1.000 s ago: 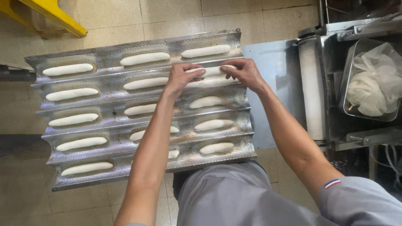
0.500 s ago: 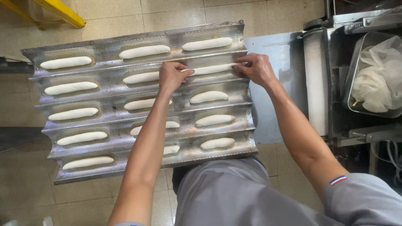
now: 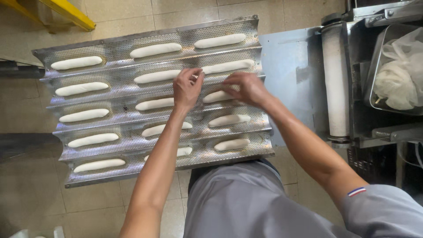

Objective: The person places pieces of dough onto the slots of a metal baking tray and slides the tray into a metal rack.

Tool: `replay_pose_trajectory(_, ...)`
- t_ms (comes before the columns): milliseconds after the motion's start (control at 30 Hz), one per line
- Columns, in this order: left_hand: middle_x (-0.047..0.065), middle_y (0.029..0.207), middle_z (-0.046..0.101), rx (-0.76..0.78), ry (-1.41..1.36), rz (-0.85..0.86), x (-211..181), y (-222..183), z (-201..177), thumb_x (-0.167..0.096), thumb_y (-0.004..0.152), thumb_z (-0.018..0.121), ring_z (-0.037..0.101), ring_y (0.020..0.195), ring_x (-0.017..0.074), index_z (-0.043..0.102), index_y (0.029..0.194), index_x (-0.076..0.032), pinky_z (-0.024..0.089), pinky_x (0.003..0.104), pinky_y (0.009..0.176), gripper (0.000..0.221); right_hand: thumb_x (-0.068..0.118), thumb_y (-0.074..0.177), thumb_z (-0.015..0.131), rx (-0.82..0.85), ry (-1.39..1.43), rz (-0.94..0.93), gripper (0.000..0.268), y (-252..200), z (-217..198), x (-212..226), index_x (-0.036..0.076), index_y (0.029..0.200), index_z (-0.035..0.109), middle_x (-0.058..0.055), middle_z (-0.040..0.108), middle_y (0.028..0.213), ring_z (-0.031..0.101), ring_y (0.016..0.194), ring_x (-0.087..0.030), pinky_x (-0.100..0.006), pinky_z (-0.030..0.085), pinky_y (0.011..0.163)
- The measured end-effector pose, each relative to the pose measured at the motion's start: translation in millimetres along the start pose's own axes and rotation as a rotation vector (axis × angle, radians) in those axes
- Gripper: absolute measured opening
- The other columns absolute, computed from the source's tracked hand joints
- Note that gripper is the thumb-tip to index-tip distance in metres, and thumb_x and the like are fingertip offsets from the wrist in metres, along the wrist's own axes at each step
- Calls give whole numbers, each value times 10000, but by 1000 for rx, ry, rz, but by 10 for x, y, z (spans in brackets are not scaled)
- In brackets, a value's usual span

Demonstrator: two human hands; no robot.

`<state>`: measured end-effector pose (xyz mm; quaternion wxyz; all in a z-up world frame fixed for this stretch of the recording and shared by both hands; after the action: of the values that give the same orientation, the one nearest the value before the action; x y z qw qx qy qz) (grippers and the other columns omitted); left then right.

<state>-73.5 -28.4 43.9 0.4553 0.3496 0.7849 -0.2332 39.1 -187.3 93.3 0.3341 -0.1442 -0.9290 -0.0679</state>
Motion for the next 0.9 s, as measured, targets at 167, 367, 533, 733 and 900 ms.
replay_pose_trajectory(167,148,936,772,-25,-13,28,87,-422,23,-262,943,694,765,795,257,776,1013,-30,598,373,725,255,171,732,829,48,-165,-244,265,111,576,622,98,983,782,-122,732,1050,707,928,-349,-457,583,817)
replay_pose_trajectory(367,193,839,754,235,62,-180,505,-333,701,-395,1141,525,733,843,329,797,962,0,540,417,770,512,190,804,839,110,103,-84,320,-30,253,322,60,1083,750,-141,716,1071,716,933,-351,-447,581,804)
replay_pose_trajectory(533,153,788,779,396,-27,-318,277,-408,815,-402,893,748,772,749,248,776,1067,-81,591,364,697,366,164,807,830,25,-8,-9,421,-308,86,0,59,1204,740,-168,712,1129,709,961,-356,-453,575,830)
replay_pose_trajectory(733,116,866,803,276,-51,-58,-406,-380,430,-306,777,872,780,777,184,825,1005,-54,608,323,723,342,186,881,775,28,147,125,317,-409,86,-206,67,1174,753,-128,727,1096,719,970,-299,-431,596,854)
replay_pose_trajectory(900,67,1016,772,345,-628,-140,-544,-329,303,-204,822,835,777,895,142,741,1111,-52,630,310,775,340,231,954,741,-28,733,231,352,-469,-66,-164,59,1260,702,-79,623,1256,640,1164,-192,-356,536,1005)
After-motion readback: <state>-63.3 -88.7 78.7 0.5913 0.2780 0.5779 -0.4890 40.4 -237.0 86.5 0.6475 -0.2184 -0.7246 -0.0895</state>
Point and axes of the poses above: each hand's wrist, its own y-axis towards the middle knuckle, its own z-axis out of the palm, x = y × z, the point moved 9 cm from there along y, towards the middle knuckle
